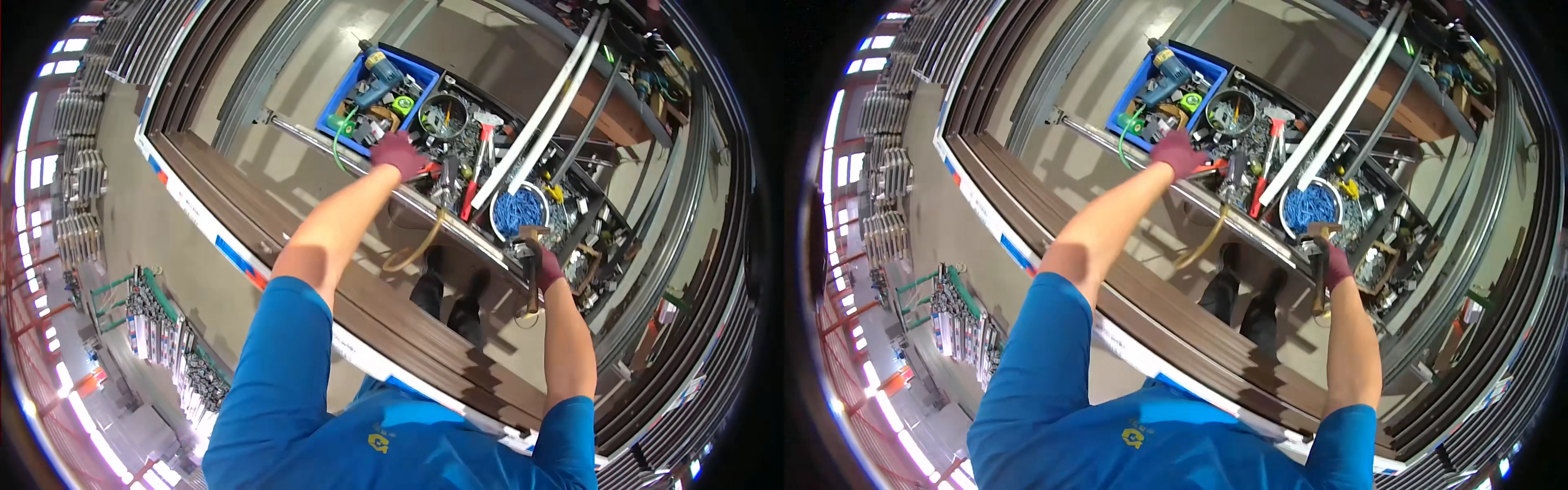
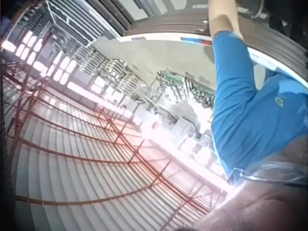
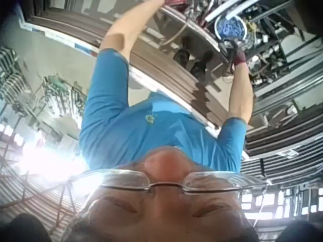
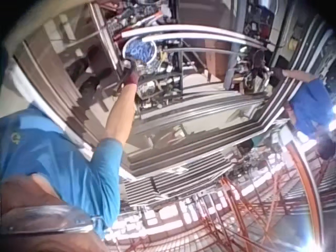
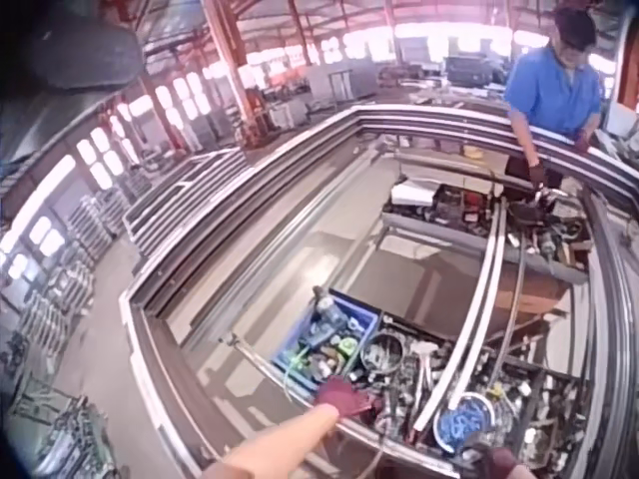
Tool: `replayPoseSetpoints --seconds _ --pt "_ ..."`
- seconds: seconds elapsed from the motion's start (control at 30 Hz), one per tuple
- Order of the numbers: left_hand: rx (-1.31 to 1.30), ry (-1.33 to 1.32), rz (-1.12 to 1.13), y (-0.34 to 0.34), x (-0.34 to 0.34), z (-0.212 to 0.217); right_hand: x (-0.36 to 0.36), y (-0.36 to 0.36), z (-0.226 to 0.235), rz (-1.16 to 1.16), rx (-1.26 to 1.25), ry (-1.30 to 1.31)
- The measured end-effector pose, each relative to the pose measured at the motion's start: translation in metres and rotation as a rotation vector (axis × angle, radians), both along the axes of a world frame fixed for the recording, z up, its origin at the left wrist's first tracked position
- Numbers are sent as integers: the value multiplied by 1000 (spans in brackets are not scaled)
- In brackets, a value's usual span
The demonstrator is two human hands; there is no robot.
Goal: Assembling and securing components of metal window frames using a power drill and hammer.
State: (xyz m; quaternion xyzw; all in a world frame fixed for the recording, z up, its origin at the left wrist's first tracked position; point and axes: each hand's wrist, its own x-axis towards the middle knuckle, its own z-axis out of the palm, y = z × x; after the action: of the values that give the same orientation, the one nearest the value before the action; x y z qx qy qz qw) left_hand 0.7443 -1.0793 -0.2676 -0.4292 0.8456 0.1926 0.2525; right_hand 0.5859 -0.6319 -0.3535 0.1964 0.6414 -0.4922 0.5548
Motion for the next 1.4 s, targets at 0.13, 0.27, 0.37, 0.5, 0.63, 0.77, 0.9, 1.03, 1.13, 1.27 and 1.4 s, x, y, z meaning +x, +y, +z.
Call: replayPoseSetpoints --seconds 0.13,0.27,0.37,0.5,0.63,0.77,0.9,1.03,1.13,1.27,1.4 --pt "-259 -23 137 -98 21 -30 11 -42 -8 22 150 116" --pt "-327 12 101 -136 -8 -77 2 16 -40 164 231 386" --pt "-312 29 136 -162 -16 -124 17 12 6 618 397 994" --pt "-316 -129 162 -189 -37 -132 34 -23 105 826 513 1166" --pt "-186 -44 63 -196 -43 -89 62 -42 153 939 362 1116" --pt "106 279 73 -191 -27 -9 99 -89 188 916 103 1164" --pt "409 584 298 -95 33 82 116 -151 201 538 -378 587" --pt "596 539 187 43 62 206 122 -207 217 -126 -770 48" --pt "416 574 -105 115 93 244 142 -200 273 -543 -862 -184" --pt "376 679 -483 176 118 267 131 -116 302 -581 -982 -327" --pt "91 670 -46 229 173 283 70 27 338 -333 -862 114"
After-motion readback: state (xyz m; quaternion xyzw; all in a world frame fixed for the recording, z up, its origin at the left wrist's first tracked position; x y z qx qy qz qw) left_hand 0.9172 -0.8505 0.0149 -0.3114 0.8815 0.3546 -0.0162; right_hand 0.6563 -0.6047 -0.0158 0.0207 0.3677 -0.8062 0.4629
